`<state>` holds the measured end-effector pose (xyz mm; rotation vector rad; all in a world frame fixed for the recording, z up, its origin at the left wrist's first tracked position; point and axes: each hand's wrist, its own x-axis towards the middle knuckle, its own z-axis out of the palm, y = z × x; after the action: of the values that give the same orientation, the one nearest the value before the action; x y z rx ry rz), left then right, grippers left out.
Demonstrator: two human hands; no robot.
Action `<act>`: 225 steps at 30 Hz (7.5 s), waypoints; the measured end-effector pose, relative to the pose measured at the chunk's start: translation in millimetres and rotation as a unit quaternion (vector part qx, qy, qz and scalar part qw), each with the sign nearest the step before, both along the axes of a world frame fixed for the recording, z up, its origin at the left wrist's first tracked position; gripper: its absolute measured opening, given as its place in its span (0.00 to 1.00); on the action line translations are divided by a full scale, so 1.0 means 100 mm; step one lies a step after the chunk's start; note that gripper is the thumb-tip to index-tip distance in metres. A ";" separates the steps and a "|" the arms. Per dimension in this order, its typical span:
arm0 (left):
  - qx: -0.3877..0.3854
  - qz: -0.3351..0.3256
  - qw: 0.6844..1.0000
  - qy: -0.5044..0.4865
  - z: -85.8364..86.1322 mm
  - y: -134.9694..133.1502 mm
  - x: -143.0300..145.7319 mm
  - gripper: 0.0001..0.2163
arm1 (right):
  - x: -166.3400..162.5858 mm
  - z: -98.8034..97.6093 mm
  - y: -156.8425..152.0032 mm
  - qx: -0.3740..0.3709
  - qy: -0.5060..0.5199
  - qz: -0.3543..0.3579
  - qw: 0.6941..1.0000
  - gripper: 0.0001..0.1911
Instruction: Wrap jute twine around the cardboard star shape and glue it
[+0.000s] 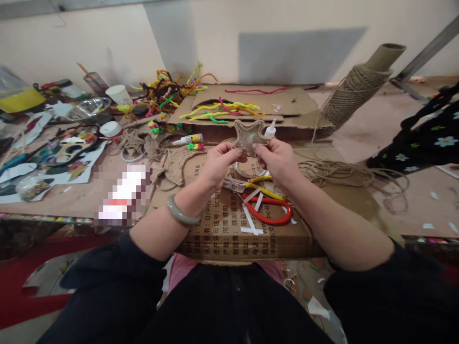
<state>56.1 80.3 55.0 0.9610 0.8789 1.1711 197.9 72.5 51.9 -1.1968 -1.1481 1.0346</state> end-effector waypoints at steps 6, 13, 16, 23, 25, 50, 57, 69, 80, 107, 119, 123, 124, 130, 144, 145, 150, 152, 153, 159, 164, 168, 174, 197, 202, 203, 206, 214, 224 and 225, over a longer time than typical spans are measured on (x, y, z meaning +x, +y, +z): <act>-0.002 -0.021 1.000 0.003 -0.02 0.02 -0.03 0.04 | 0.03 -0.01 0.03 0.003 -0.003 -0.004 1.000 0.12; 0.018 -0.002 1.000 0.001 -0.07 0.06 -0.05 0.06 | 0.02 0.00 0.01 0.001 -0.008 0.000 1.000 0.12; 0.022 -0.005 1.000 0.009 -0.09 0.08 -0.05 0.07 | 0.02 -0.01 0.01 -0.002 -0.011 0.001 1.000 0.12; 0.019 0.016 1.000 0.006 -0.08 0.09 -0.05 0.07 | 0.04 -0.03 0.02 -0.008 -0.046 0.010 0.999 0.12; 0.028 0.047 0.998 0.008 -0.07 0.10 -0.05 0.06 | 0.03 -0.04 0.01 -0.015 -0.068 0.021 0.997 0.13; 0.027 0.043 0.999 0.014 -0.05 0.13 -0.10 0.12 | 0.03 -0.06 -0.01 -0.020 -0.142 0.090 0.986 0.13; 0.070 0.038 0.995 0.063 -0.04 0.18 -0.17 0.07 | 0.03 -0.10 -0.01 -0.017 -0.178 0.146 0.973 0.11; 0.051 0.001 0.994 0.096 -0.03 0.18 -0.18 0.06 | 0.08 -0.08 0.02 -0.006 -0.230 0.179 0.956 0.11; 0.032 0.033 0.998 0.051 -0.06 0.24 -0.23 0.11 | 0.11 -0.03 0.03 -0.012 -0.148 0.185 0.972 0.14; 0.051 0.043 0.994 0.081 -0.05 0.17 -0.14 0.06 | 0.22 -0.02 0.03 0.236 -0.346 0.000 0.908 0.15; 0.088 0.049 0.988 0.118 -0.10 0.19 -0.14 0.05 | 0.18 -0.03 0.01 0.168 -0.361 0.057 0.915 0.15; 0.095 0.039 0.988 0.119 -0.09 0.16 -0.13 0.05 | 0.19 -0.03 0.01 0.192 -0.365 0.053 0.909 0.12; 0.097 0.036 0.988 0.119 -0.08 0.16 -0.12 0.05 | 0.19 -0.04 0.01 0.199 -0.369 0.051 0.906 0.12; 0.098 0.026 0.986 0.134 -0.07 0.13 -0.11 0.07 | 0.18 -0.04 0.01 0.206 -0.391 0.055 0.895 0.10; 0.073 0.027 0.989 0.128 -0.03 0.11 -0.10 0.06 | 0.18 0.00 0.00 0.159 -0.408 0.070 0.896 0.08; 0.073 0.025 0.989 0.128 -0.03 0.11 -0.10 0.06 | 0.18 0.00 0.00 0.157 -0.409 0.068 0.896 0.08; 0.079 0.005 0.990 0.119 -0.05 0.12 -0.12 0.11 | 0.18 0.01 0.00 0.149 -0.412 0.062 0.897 0.09; 0.086 -0.001 0.989 0.116 -0.06 0.12 -0.13 0.16 | 0.18 0.01 -0.01 0.143 -0.418 0.061 0.895 0.09; 0.089 -0.007 0.989 0.116 -0.06 0.12 -0.13 0.16 | 0.18 0.02 -0.01 0.139 -0.422 0.060 0.894 0.09; 0.064 -0.062 0.988 0.129 -0.07 0.11 -0.15 0.06 | 0.19 0.04 -0.01 0.118 -0.441 0.066 0.887 0.10; 0.070 -0.033 0.986 0.147 -0.04 0.10 -0.13 0.04 | 0.18 0.05 -0.02 0.125 -0.427 0.072 0.893 0.10; 0.078 -0.033 0.985 0.149 -0.04 0.11 -0.13 0.04 | 0.19 0.05 -0.02 0.127 -0.415 0.074 0.898 0.10; 0.067 -0.091 0.979 0.169 -0.07 0.11 -0.17 0.09 | 0.20 0.06 -0.01 0.118 -0.421 0.074 0.896 0.10; 0.059 -0.039 0.979 0.190 -0.07 0.16 -0.19 0.10 | 0.23 0.08 0.00 0.125 -0.407 0.032 0.904 0.07; 0.066 -0.036 0.976 0.203 -0.06 0.15 -0.18 0.10 | 0.22 0.07 0.02 0.098 -0.397 0.036 0.912 0.07; 0.070 -0.038 0.976 0.205 -0.06 0.15 -0.18 0.10 | 0.22 0.06 0.03 0.094 -0.391 0.042 0.915 0.07; 0.079 -0.044 0.975 0.202 -0.07 0.15 -0.19 0.10 | 0.22 0.04 0.05 0.093 -0.363 0.074 0.924 0.10; 0.050 -0.098 0.978 0.178 -0.05 0.13 -0.19 0.12 | 0.24 0.12 0.06 0.012 -0.311 0.113 0.944 0.11; 0.046 -0.252 0.924 0.284 0.04 0.07 -0.24 0.06 | 0.31 0.19 0.00 0.054 -0.402 0.253 0.878 0.10; 0.048 -0.264 0.918 0.292 0.05 0.06 -0.25 0.06 | 0.31 0.20 0.00 0.060 -0.409 0.267 0.870 0.11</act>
<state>31.0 86.7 60.4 1.5577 0.9414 0.4605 228.8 72.1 71.9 -1.2782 -2.2765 0.8221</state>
